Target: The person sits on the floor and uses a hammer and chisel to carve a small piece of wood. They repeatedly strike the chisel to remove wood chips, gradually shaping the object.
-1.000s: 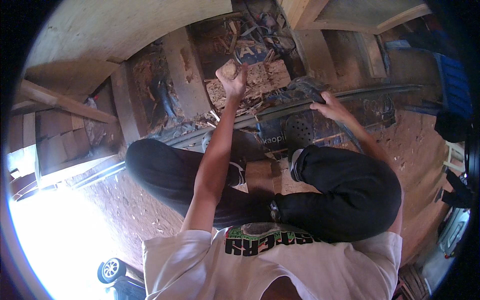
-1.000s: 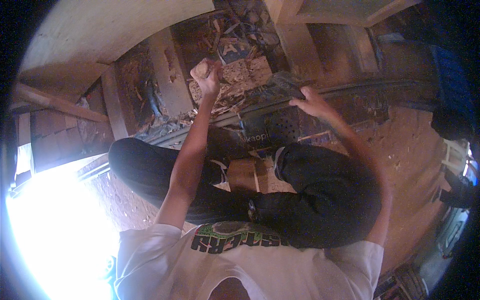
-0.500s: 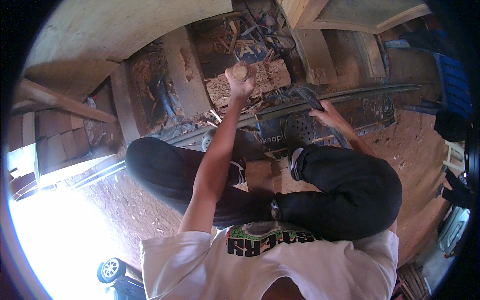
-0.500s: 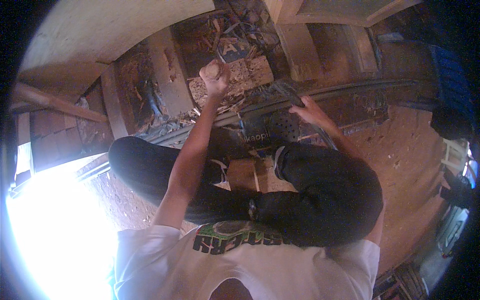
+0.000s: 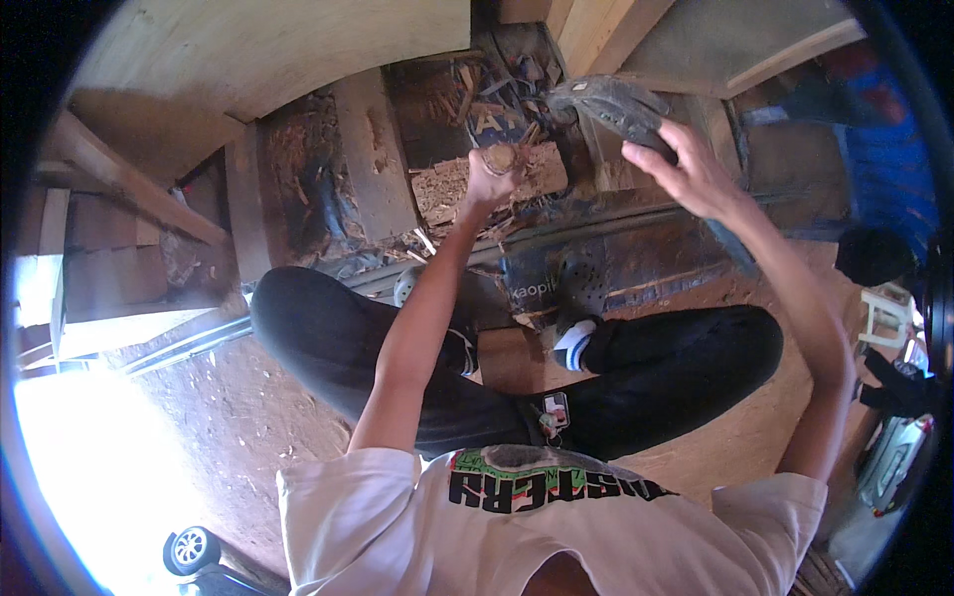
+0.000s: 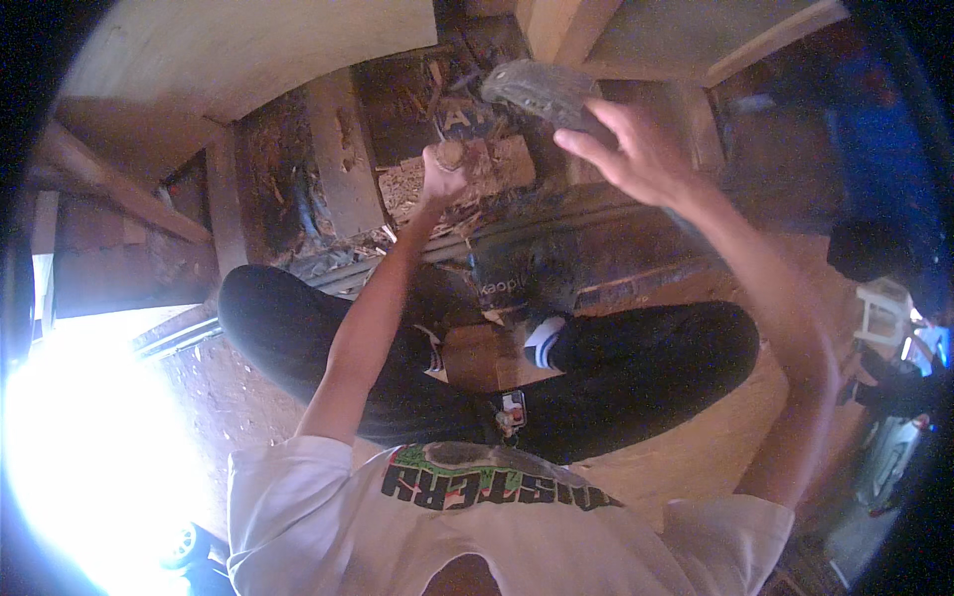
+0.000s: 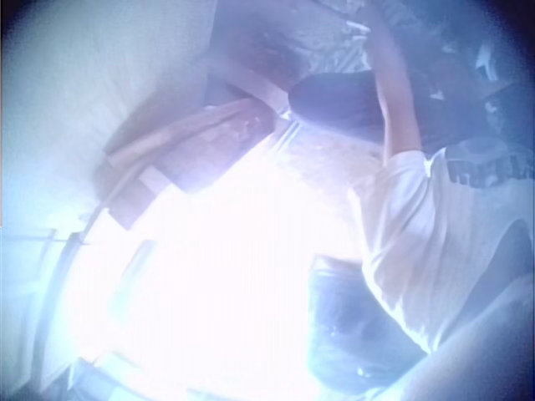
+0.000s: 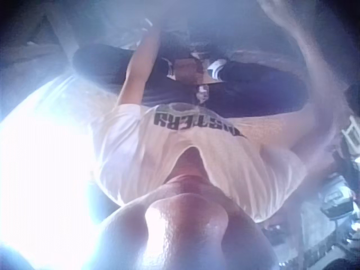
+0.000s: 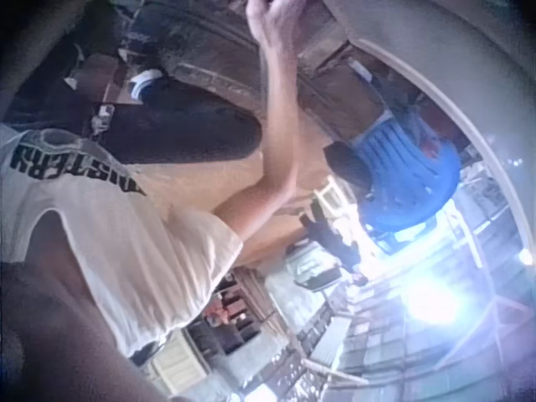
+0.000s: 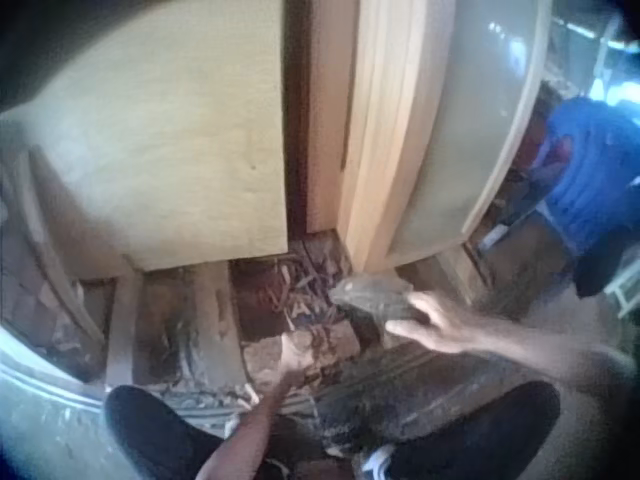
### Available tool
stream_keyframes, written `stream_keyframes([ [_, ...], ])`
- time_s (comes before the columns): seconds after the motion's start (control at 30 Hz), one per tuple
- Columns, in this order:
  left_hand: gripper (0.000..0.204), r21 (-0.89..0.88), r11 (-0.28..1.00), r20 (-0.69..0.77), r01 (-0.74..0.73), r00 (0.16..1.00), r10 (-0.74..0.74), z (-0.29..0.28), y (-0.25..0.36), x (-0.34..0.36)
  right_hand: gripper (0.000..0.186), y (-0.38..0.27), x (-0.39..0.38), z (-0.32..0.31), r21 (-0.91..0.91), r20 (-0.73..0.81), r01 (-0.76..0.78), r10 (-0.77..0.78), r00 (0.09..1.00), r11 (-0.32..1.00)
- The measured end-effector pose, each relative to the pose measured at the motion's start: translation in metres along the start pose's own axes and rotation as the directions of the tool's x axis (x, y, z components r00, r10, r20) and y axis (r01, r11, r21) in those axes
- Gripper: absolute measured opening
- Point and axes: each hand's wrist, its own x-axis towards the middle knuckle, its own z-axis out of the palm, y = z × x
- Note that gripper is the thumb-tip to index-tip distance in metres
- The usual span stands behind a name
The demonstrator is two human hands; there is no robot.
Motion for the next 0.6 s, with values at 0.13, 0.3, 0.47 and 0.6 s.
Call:
stream_keyframes([
  [0.13,0.011,-0.157,0.972,0.041,0.175,0.984,-0.171,0.009,-0.001,0.005,0.063,-0.021,0.021,0.057,0.146,-0.102,0.092,-0.077,0.992,0.985],
  [0.3,0.013,-0.627,0.677,0.052,0.385,0.888,-0.457,0.011,0.015,0.012,0.055,-0.009,0.036,0.077,0.118,-0.027,-0.003,0.006,1.000,0.993],
  [0.47,0.016,-0.269,0.907,0.064,0.324,0.946,-0.319,0.008,0.016,0.010,0.035,-0.028,0.002,0.000,0.371,-0.316,0.120,0.004,0.949,0.921],
  [0.6,0.024,-0.222,0.920,-0.055,0.323,0.938,-0.343,0.019,0.002,0.004,0.037,-0.024,0.007,0.013,0.559,-0.451,0.562,-0.345,0.823,0.609],
])
